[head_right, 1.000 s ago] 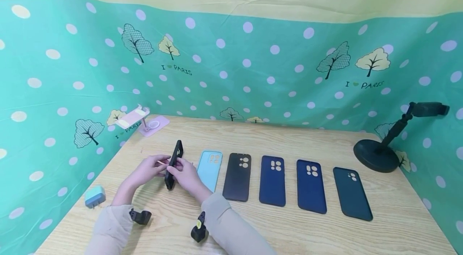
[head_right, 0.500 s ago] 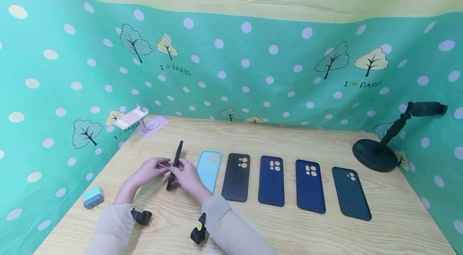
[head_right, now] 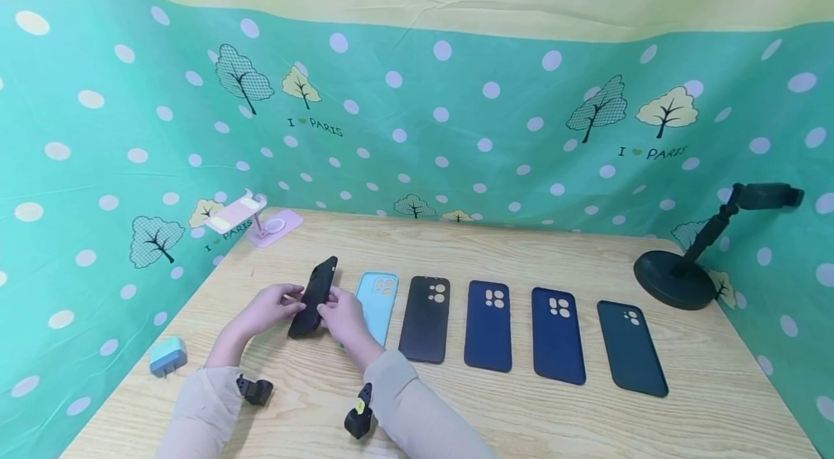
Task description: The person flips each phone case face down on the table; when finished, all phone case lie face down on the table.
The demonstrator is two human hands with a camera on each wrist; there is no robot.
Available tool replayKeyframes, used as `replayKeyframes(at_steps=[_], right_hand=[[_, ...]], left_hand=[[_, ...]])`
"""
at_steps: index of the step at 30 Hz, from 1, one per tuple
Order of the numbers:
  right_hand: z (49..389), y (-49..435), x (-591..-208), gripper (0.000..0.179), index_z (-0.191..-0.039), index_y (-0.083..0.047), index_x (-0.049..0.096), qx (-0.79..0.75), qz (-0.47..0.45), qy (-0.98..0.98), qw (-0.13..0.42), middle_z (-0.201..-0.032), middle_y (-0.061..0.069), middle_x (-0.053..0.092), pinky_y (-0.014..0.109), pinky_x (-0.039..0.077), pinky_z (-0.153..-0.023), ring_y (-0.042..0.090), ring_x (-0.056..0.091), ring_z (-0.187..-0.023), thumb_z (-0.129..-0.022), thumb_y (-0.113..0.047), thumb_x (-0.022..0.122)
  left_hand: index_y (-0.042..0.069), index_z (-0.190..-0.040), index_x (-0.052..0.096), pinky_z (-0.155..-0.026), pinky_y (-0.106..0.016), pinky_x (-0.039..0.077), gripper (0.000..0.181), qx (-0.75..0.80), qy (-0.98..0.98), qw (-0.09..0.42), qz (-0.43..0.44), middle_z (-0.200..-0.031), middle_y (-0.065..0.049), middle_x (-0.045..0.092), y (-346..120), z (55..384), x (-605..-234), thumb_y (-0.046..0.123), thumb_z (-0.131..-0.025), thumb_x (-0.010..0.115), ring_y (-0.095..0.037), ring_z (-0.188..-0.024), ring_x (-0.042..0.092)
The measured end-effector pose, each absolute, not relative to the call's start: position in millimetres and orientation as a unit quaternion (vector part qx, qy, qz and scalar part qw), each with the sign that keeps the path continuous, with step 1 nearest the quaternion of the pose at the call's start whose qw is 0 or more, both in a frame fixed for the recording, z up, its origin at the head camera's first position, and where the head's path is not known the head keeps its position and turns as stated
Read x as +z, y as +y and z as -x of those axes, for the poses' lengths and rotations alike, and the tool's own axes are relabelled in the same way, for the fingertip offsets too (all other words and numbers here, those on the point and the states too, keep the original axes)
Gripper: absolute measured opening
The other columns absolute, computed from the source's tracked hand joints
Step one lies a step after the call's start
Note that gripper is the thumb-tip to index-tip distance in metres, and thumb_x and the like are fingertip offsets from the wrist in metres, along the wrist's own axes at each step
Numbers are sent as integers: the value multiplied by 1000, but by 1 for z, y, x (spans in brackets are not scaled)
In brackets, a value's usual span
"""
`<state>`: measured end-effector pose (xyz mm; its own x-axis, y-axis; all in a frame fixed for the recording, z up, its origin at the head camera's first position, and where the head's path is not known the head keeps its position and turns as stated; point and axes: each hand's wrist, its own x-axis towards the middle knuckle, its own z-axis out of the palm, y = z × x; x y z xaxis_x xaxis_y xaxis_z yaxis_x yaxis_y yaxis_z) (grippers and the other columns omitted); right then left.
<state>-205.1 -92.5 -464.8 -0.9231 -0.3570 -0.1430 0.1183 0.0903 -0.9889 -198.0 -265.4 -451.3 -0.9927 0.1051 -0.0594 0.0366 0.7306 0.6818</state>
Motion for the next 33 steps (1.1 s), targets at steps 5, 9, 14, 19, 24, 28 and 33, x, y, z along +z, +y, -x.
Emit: replayKeyframes(at_steps=[5,9,14,19,24,28,33], right_hand=[[207,-91,-464,47,-138,5,48,-600,94,781,147,-129,21,62,29,57,-88,28,63,-117,-92,-1,59],[207,-90,-460,47,-137,7,48,-538,115,826,127,-128,22,62,32,54,-94,28,63,-117,-92,-2,61],[204,-91,-455,49,-134,12,49,-463,140,867,123,-124,26,61,39,53,-96,32,60,-118,-91,-7,64],[199,-93,-454,51,-131,14,51,-411,146,890,134,-127,29,55,43,48,-101,34,54,-121,-91,-16,64],[196,-93,-451,50,-129,13,53,-387,146,902,126,-129,28,54,43,48,-102,33,54,-121,-91,-19,64],[193,-91,-450,51,-130,11,53,-384,148,903,122,-131,27,53,43,47,-102,33,53,-123,-92,-20,63],[193,-81,-450,51,-133,10,51,-417,154,890,102,-128,24,55,44,48,-101,34,54,-121,-92,-19,63]], left_hand=[[-22,-120,53,-85,-46,55,44,341,938,43,-30,-106,-32,65,-266,198,-452,5,-87,66,-39,-94,68],[-21,-118,55,-85,-47,55,44,325,944,40,-29,-103,-30,66,-266,199,-452,6,-85,68,-36,-92,68],[-20,-114,58,-82,-46,55,41,303,952,39,-31,-99,-28,68,-265,200,-451,5,-84,70,-30,-87,67],[-20,-113,59,-83,-46,54,41,281,959,36,-32,-98,-27,68,-264,200,-450,4,-82,72,-30,-89,66],[-19,-109,61,-83,-47,53,38,249,967,24,-47,-93,-24,67,-261,201,-450,2,-80,73,-30,-87,64],[-16,-104,63,-75,-42,49,32,213,976,23,-48,-83,-16,59,-257,201,-449,3,-79,73,-24,-78,54],[-14,-104,63,-72,-40,48,31,184,982,24,-36,-83,-14,54,-253,198,-445,5,-81,73,-23,-74,50]])
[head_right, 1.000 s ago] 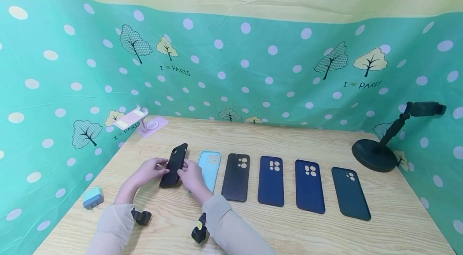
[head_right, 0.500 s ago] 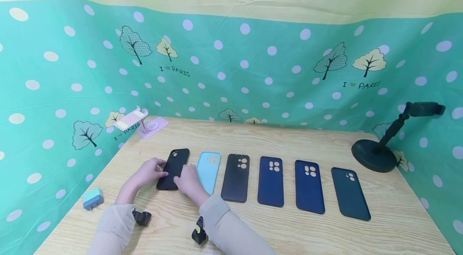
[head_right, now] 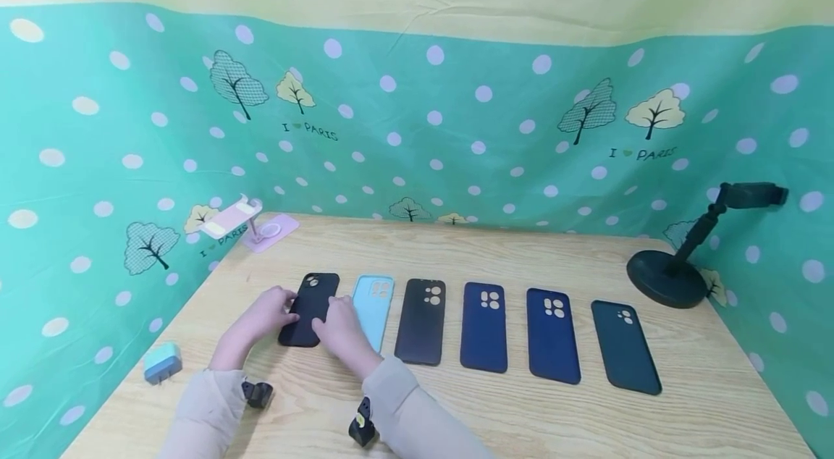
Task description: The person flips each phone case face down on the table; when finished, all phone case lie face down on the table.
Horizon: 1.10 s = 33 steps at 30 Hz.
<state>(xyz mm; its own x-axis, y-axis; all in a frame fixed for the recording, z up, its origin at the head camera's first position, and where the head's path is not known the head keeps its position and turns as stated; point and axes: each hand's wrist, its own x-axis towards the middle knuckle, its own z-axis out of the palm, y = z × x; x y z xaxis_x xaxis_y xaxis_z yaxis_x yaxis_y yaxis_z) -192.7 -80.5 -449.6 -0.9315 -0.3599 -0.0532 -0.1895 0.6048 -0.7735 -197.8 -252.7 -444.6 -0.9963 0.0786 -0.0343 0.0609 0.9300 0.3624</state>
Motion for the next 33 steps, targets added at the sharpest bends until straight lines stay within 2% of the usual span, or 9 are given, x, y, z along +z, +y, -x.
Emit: replayKeyframes(at_steps=[6,14,20,30,33], right_hand=[[198,-58,-446,50,-134,8,50,-459,146,874,67,-121,19,57,41,52,-93,30,58,-111,-93,-16,62],[207,-32,-447,47,-135,4,51,-458,115,881,18,-125,18,58,43,50,-98,32,57,-117,-94,-17,62],[211,-20,-451,46,-132,6,53,-457,96,884,-21,-122,19,59,43,52,-95,32,60,-111,-92,-14,64],[211,-11,-457,53,-137,6,46,-463,65,884,16,-138,26,48,51,42,-107,41,48,-129,-92,-15,64],[211,-11,-460,55,-138,7,45,-458,60,887,23,-140,27,46,52,41,-108,42,46,-130,-92,-15,64]], left_hand=[[-15,-120,58,-86,-48,52,45,187,981,12,-42,-102,-25,59,-241,199,-436,10,-85,70,-29,-89,60],[-11,-126,56,-85,-44,56,44,279,959,26,-46,-108,-22,61,-217,207,-430,11,-89,67,-31,-96,65],[-12,-125,57,-84,-43,55,43,298,952,30,-64,-105,-21,64,-201,211,-431,11,-90,66,-28,-92,65],[-11,-123,58,-82,-41,55,41,294,952,51,-62,-103,-18,67,-185,216,-436,9,-88,67,-26,-95,65],[-10,-124,58,-79,-38,55,41,291,953,65,-55,-100,-15,67,-182,217,-441,10,-89,67,-22,-90,65]])
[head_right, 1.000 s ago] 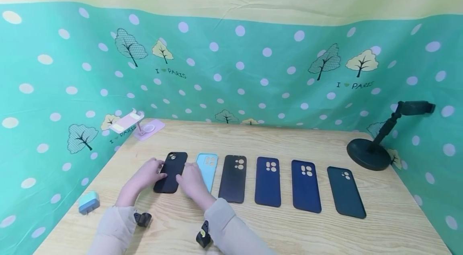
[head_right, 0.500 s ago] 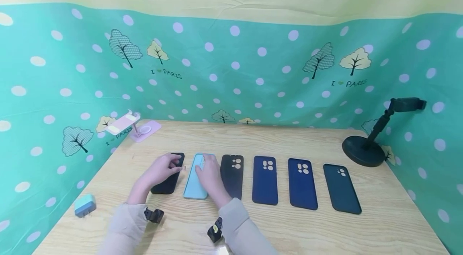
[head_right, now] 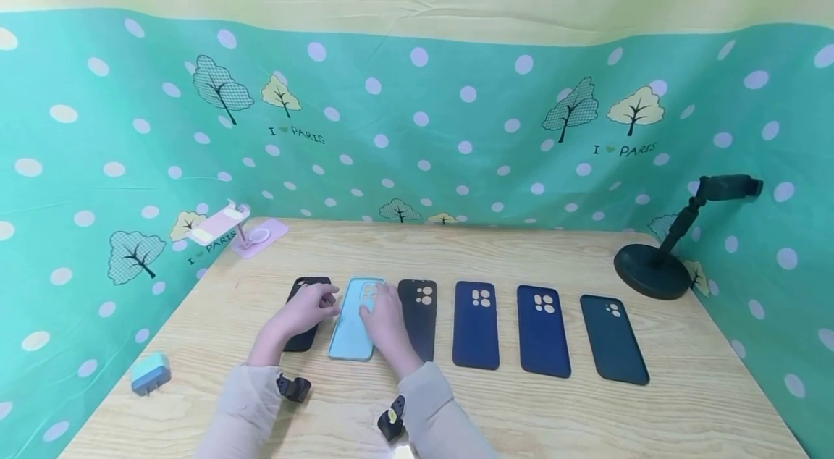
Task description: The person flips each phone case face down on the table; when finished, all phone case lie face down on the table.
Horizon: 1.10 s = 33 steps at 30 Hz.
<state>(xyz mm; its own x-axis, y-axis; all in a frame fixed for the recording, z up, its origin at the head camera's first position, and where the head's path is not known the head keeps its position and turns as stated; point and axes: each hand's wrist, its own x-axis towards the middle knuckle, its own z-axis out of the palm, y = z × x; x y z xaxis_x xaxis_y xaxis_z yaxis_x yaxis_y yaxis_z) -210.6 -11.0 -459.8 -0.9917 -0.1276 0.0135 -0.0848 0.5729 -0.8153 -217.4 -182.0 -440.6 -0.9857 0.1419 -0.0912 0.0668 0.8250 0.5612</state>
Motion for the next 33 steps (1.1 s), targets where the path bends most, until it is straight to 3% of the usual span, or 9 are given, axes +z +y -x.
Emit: replayKeyframes(at_steps=[16,24,33], right_hand=[[209,-15,-462,56,-137,9,45,-462,60,885,18,-138,28,48,51,42,-107,42,48,-128,-90,-13,66],[207,-15,-463,56,-137,10,45,-469,54,881,26,-131,27,52,50,44,-104,40,53,-120,-87,-7,66],[205,-15,-464,53,-134,11,48,-452,54,889,40,-130,28,51,49,45,-103,40,53,-121,-85,0,67]], left_hand=[[-11,-121,59,-74,-35,56,40,289,954,63,-44,-92,-14,68,-176,219,-450,3,-85,69,-19,-82,64],[-4,-102,67,-66,-29,49,17,296,952,70,-34,-79,-7,61,-175,220,-453,0,-85,67,-15,-71,55],[-8,-120,61,-68,-30,52,37,291,954,66,-22,-84,-8,64,-177,219,-453,-2,-84,67,-16,-75,57]])
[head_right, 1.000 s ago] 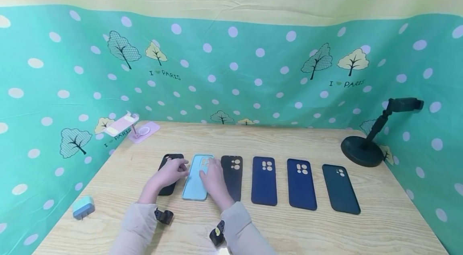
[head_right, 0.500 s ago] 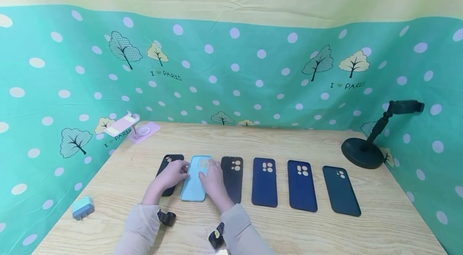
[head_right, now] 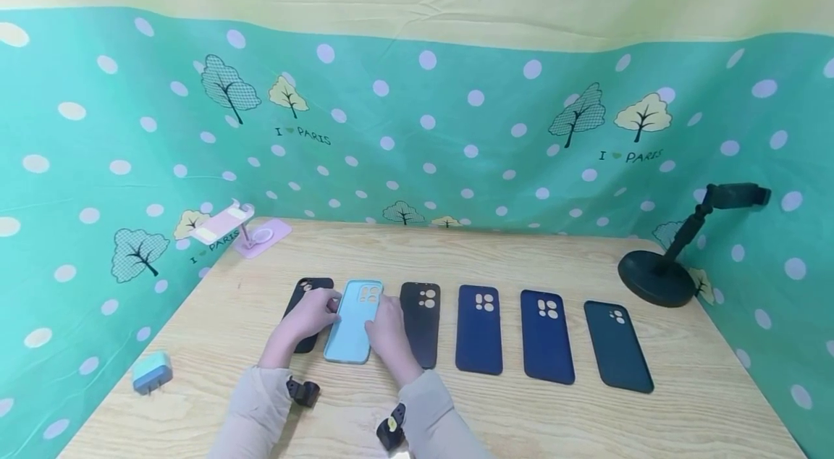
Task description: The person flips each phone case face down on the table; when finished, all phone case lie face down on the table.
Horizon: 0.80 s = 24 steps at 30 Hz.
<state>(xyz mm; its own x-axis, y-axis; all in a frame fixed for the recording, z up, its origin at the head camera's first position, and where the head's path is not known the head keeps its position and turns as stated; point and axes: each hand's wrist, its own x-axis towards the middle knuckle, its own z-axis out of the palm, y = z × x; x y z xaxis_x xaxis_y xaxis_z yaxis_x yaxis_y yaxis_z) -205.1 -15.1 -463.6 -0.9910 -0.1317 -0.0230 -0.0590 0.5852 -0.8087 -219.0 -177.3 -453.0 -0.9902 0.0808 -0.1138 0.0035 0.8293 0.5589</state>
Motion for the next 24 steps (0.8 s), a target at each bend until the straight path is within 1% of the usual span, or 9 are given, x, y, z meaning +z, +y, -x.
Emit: replayKeyframes(at_steps=[4,7,9,12,13,16,17,20,24], right_hand=[[205,-17,-465,53,-134,12,48,-446,55,892,40,-128,28,52,48,46,-102,38,54,-118,-85,3,66],[206,-18,-466,52,-133,12,49,-441,56,895,42,-126,27,53,48,48,-99,37,55,-115,-85,4,66],[206,-19,-467,52,-133,12,49,-440,57,895,44,-122,26,54,47,49,-97,36,56,-111,-84,4,66],[207,-19,-467,52,-133,12,49,-442,57,894,48,-117,23,55,45,51,-94,33,58,-106,-85,4,66],[207,-19,-467,52,-133,12,49,-443,57,893,48,-115,23,55,45,52,-93,33,58,-105,-84,5,67],[207,-20,-467,52,-133,12,50,-448,55,891,47,-114,22,55,44,52,-93,32,58,-104,-84,5,67],[208,-20,-467,52,-132,12,50,-449,54,891,46,-113,22,55,44,52,-93,33,58,-104,-83,6,67],[209,-21,-468,52,-132,12,51,-451,53,890,42,-116,23,55,44,52,-94,33,58,-106,-83,6,67],[210,-24,-470,50,-132,11,51,-453,53,889,40,-120,23,54,43,51,-95,33,59,-109,-84,6,66]], left_hand=[[-7,-107,66,-55,-24,41,23,296,953,65,-23,-69,-4,53,-179,219,-452,-5,-84,64,-15,-62,50],[-4,-89,66,-50,-22,33,8,298,952,63,-27,-61,0,42,-180,219,-452,-6,-83,62,-13,-55,41],[-3,-83,64,-50,-21,31,4,298,952,61,-27,-60,2,39,-181,219,-452,-7,-82,61,-13,-54,38],[-5,-89,65,-52,-22,36,8,295,954,55,-25,-64,0,45,-182,220,-452,-7,-81,62,-13,-57,43],[-7,-95,66,-55,-23,40,15,297,953,53,-22,-67,-2,49,-182,220,-452,-6,-81,62,-14,-61,47],[-9,-113,64,-68,-31,53,33,301,952,44,-17,-84,-9,63,-183,220,-451,-6,-81,64,-17,-77,59],[-10,-116,63,-73,-33,55,36,300,953,40,-19,-89,-11,65,-184,221,-451,-6,-80,64,-19,-82,61],[-10,-114,64,-81,-39,56,35,302,953,29,-23,-97,-16,69,-184,221,-450,-5,-80,65,-23,-90,65],[-10,-113,64,-82,-40,57,36,302,953,16,-27,-98,-18,70,-186,221,-448,-5,-78,65,-27,-94,67]])
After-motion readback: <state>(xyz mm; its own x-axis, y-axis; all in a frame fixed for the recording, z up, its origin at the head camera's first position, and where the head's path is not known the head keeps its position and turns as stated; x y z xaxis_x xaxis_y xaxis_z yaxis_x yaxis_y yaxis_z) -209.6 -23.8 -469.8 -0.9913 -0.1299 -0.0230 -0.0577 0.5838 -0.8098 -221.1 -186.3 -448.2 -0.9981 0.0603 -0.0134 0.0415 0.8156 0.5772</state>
